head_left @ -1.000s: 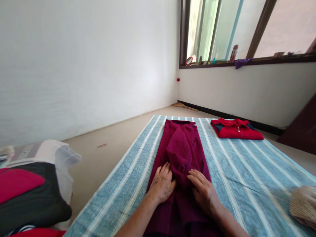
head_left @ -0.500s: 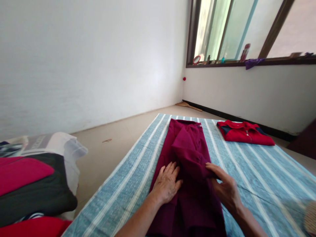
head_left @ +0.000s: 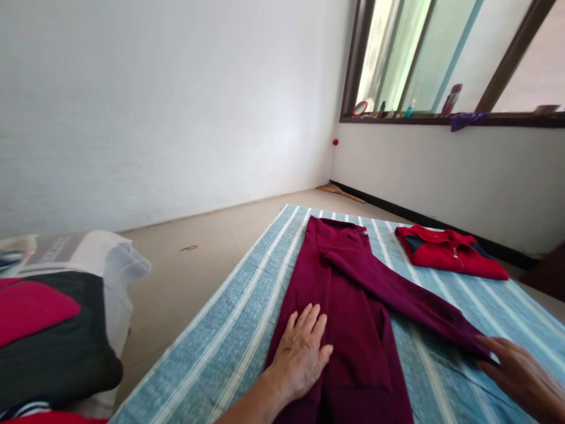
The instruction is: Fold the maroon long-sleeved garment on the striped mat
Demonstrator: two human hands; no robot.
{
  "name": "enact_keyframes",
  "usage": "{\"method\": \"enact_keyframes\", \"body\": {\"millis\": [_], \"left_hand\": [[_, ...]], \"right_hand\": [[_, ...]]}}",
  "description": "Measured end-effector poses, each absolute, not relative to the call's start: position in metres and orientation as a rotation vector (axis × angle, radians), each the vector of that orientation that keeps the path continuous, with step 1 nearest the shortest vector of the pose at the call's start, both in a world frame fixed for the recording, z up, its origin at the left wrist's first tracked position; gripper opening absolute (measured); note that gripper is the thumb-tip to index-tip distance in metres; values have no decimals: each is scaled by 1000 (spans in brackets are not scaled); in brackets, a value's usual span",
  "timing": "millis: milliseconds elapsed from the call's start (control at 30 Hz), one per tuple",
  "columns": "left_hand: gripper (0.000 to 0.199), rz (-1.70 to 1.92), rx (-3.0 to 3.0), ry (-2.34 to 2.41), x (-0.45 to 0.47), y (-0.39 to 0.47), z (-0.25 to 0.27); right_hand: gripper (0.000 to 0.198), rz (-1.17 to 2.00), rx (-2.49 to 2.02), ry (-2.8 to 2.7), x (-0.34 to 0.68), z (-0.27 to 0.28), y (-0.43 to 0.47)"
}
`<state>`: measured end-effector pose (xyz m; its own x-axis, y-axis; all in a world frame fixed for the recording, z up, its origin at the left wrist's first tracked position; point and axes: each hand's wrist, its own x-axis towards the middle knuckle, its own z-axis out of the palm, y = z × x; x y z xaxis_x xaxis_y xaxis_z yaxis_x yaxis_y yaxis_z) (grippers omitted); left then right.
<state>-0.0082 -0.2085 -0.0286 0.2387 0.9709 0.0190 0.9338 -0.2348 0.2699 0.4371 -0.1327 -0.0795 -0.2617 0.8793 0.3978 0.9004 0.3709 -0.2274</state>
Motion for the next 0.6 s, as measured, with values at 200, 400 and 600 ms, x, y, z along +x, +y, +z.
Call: {"method": "enact_keyframes", "body": {"millis": [200, 400, 600], "left_hand": [[54, 284, 2342, 1771, -7, -202, -23], [51, 634, 2791, 1684, -10, -188, -51], [12, 1523, 2927, 1702, 5, -166, -112]], "right_hand": [[37, 222, -1533, -2222, 351, -49, -100], [30, 454, -1390, -2340, 208, -2, 5], [20, 490, -1553, -2354, 112, 8, 118]]}}
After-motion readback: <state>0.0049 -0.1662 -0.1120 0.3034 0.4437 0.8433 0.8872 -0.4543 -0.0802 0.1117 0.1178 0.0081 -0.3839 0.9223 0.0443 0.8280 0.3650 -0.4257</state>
